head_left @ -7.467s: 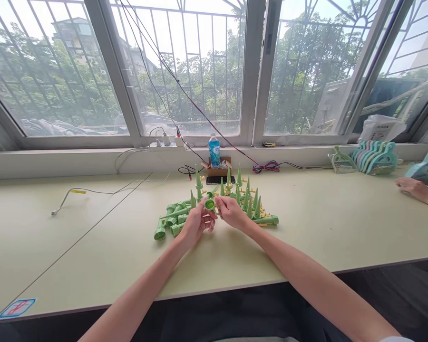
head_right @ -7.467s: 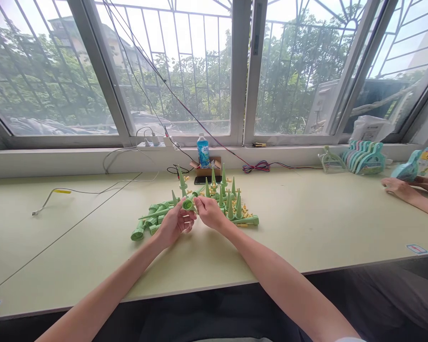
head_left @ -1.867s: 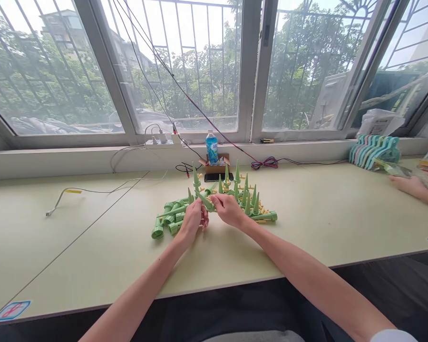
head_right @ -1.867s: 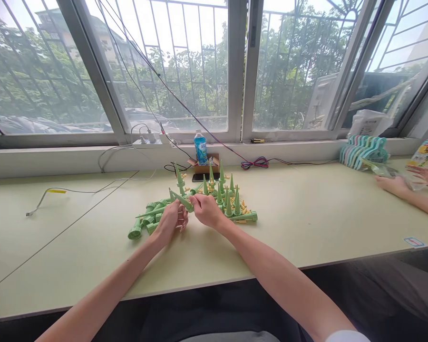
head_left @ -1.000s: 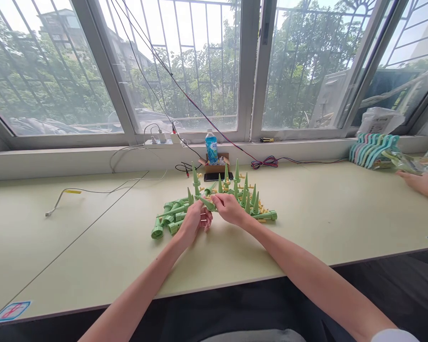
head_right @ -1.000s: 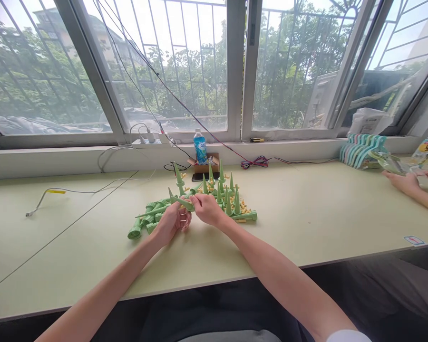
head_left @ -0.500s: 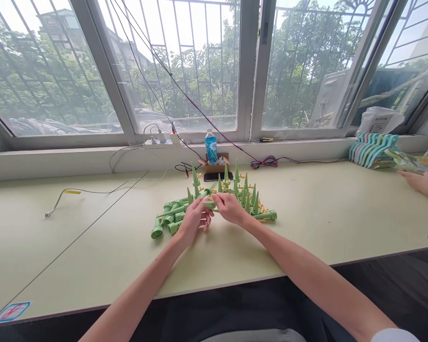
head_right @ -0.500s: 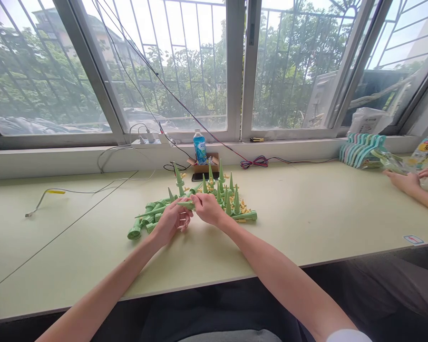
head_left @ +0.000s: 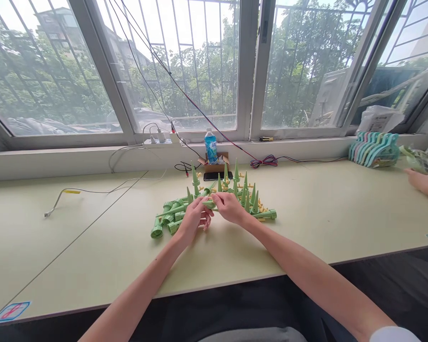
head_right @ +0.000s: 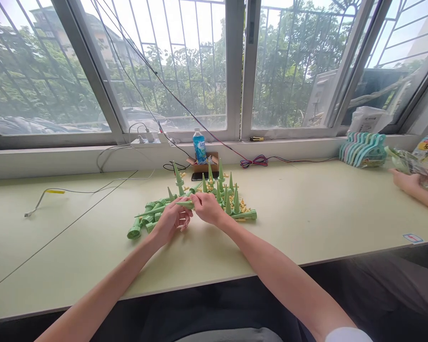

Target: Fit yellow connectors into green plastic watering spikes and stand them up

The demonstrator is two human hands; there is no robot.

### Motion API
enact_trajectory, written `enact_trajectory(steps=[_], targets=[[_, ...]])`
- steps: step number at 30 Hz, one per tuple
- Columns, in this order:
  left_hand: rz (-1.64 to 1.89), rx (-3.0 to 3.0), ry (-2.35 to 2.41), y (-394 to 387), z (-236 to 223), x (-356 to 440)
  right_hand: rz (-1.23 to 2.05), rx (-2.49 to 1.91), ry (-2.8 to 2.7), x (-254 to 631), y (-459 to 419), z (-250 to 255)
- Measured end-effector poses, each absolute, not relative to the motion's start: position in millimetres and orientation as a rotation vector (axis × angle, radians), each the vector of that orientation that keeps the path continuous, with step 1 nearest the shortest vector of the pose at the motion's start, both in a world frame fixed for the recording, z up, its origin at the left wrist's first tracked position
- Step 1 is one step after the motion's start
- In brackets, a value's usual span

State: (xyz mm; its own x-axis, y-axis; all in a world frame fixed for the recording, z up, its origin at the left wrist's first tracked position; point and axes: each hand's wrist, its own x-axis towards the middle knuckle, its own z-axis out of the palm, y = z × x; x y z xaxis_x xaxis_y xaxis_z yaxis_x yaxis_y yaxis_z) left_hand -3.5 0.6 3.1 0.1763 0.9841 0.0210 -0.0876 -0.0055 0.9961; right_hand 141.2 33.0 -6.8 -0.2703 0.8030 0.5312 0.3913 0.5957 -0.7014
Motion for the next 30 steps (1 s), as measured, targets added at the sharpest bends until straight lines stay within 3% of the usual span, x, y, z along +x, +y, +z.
enact_trajectory(steps=[30], targets=[[1.152, 1.313, 1.062, -0.2, 3.2, -3.2, 0.526, -0.954, -1.883, 142.6, 34.8, -7.4]])
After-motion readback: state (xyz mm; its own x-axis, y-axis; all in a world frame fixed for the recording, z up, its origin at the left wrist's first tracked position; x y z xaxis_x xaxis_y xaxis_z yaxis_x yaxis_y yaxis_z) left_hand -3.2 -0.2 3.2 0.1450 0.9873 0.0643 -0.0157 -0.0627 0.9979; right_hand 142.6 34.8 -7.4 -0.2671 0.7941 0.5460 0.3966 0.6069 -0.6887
